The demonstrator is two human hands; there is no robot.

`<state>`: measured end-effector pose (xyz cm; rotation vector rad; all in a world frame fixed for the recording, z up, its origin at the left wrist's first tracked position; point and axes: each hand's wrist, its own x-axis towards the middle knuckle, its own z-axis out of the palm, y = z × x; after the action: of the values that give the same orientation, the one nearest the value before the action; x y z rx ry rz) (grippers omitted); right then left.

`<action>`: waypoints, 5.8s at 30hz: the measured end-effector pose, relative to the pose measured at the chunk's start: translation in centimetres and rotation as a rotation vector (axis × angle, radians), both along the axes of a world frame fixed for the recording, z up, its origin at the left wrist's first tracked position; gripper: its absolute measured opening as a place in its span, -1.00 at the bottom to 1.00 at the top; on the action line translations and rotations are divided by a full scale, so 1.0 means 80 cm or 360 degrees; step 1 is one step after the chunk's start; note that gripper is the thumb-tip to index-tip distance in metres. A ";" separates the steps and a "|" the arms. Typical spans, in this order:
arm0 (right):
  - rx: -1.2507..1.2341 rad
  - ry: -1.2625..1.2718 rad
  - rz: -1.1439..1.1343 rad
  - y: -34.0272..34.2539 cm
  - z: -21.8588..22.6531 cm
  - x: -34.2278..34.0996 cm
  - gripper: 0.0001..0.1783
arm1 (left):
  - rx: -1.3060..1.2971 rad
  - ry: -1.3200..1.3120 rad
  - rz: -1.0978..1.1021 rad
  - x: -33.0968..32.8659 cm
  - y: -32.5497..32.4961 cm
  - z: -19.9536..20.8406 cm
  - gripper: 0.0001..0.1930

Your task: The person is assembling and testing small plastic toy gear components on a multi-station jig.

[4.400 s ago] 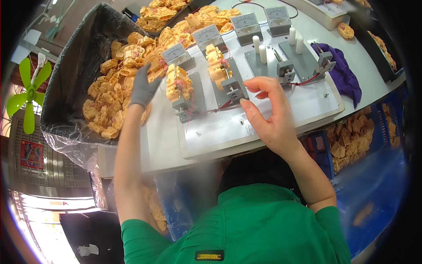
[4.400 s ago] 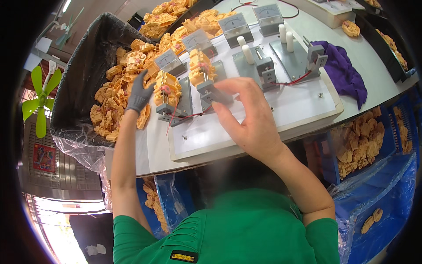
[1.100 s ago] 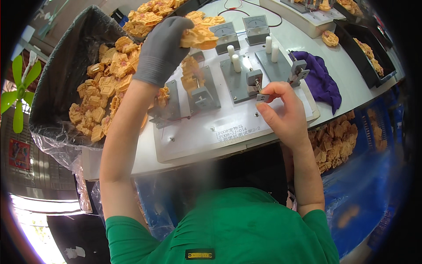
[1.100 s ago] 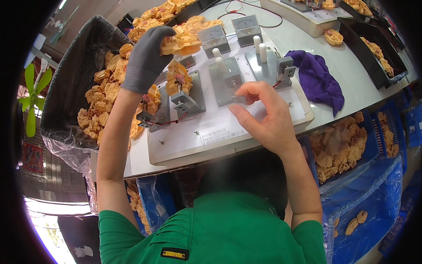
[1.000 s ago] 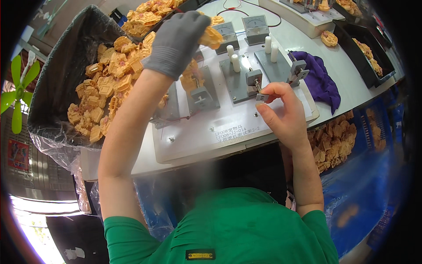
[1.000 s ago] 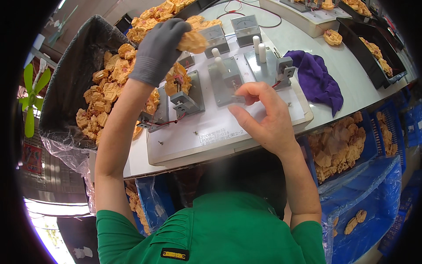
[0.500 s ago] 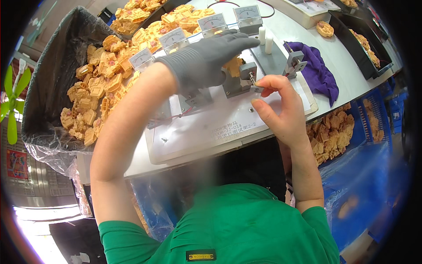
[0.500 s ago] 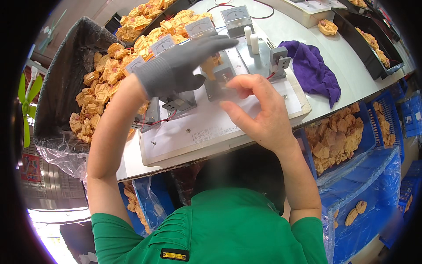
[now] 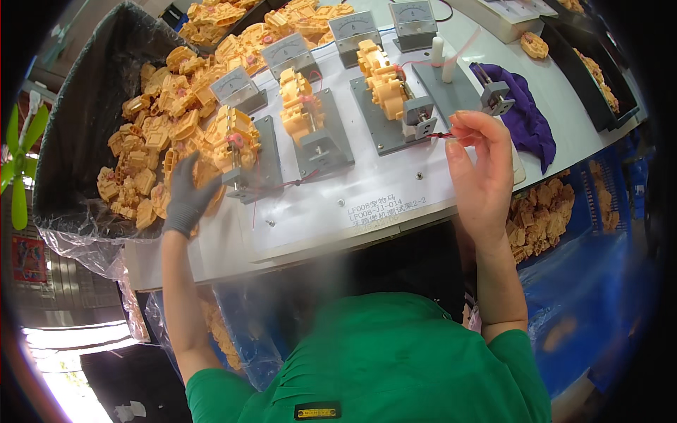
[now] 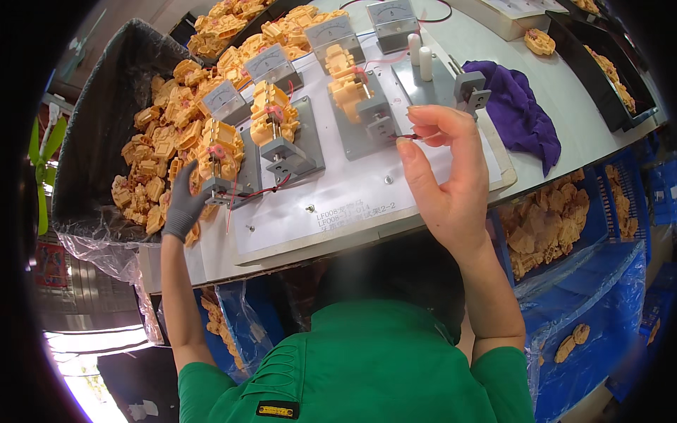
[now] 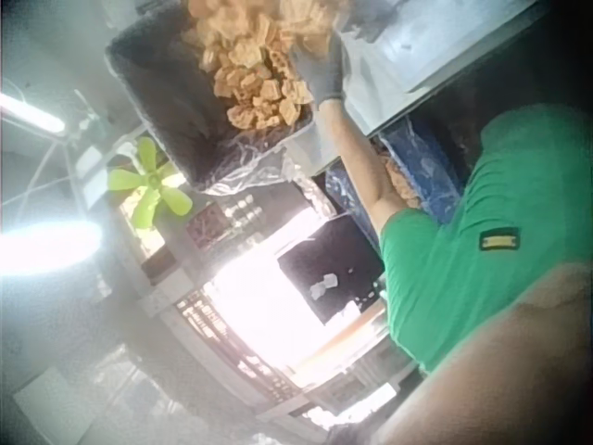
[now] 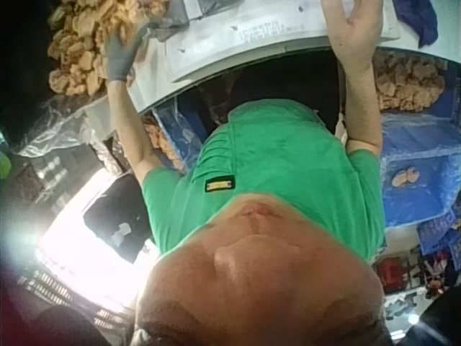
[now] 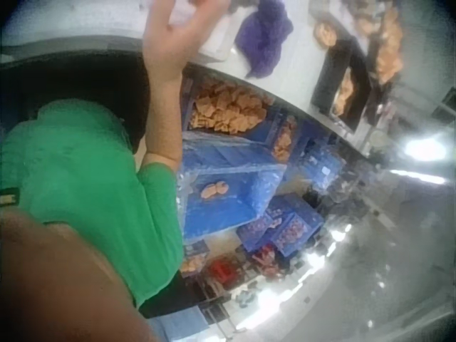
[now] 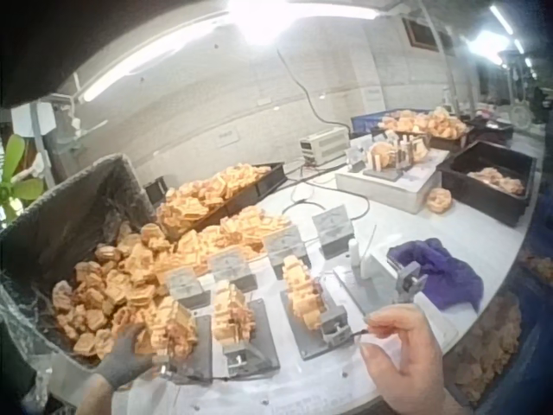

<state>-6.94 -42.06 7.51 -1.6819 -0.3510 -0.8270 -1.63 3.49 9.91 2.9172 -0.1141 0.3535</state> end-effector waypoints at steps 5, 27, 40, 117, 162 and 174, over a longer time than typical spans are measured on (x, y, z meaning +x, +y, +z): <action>-0.0053 0.0021 -0.0044 -0.001 0.002 -0.006 -0.67 | 0.0016 0.0079 0.0166 -0.033 -0.054 -0.033 -0.10; -0.0767 0.0573 0.0203 -0.012 0.029 -0.013 -0.79 | -0.0215 -0.0634 0.0312 -0.071 -0.016 -0.102 -0.56; 0.0325 0.0202 -0.0347 -0.062 0.025 -0.001 -0.70 | -0.2643 -0.0609 -0.0174 -0.093 -0.023 0.007 -0.60; 0.0244 0.0047 -0.0221 -0.064 -0.002 0.014 -0.76 | 0.0118 -0.0252 -0.2135 0.114 -0.458 0.163 -0.67; 0.0302 0.0010 -0.0374 -0.063 -0.006 0.011 -0.50 | -0.0425 -0.0453 -0.1356 0.039 -0.307 0.173 -0.51; 0.0345 0.0189 -0.0430 -0.056 0.004 0.006 -0.63 | -0.1250 -0.0806 -0.0098 -0.005 -0.036 -0.022 -0.60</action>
<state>-6.43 -46.50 7.86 -1.5851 0.0495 -0.9223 -2.02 0.63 8.17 2.0023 -0.1056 0.8854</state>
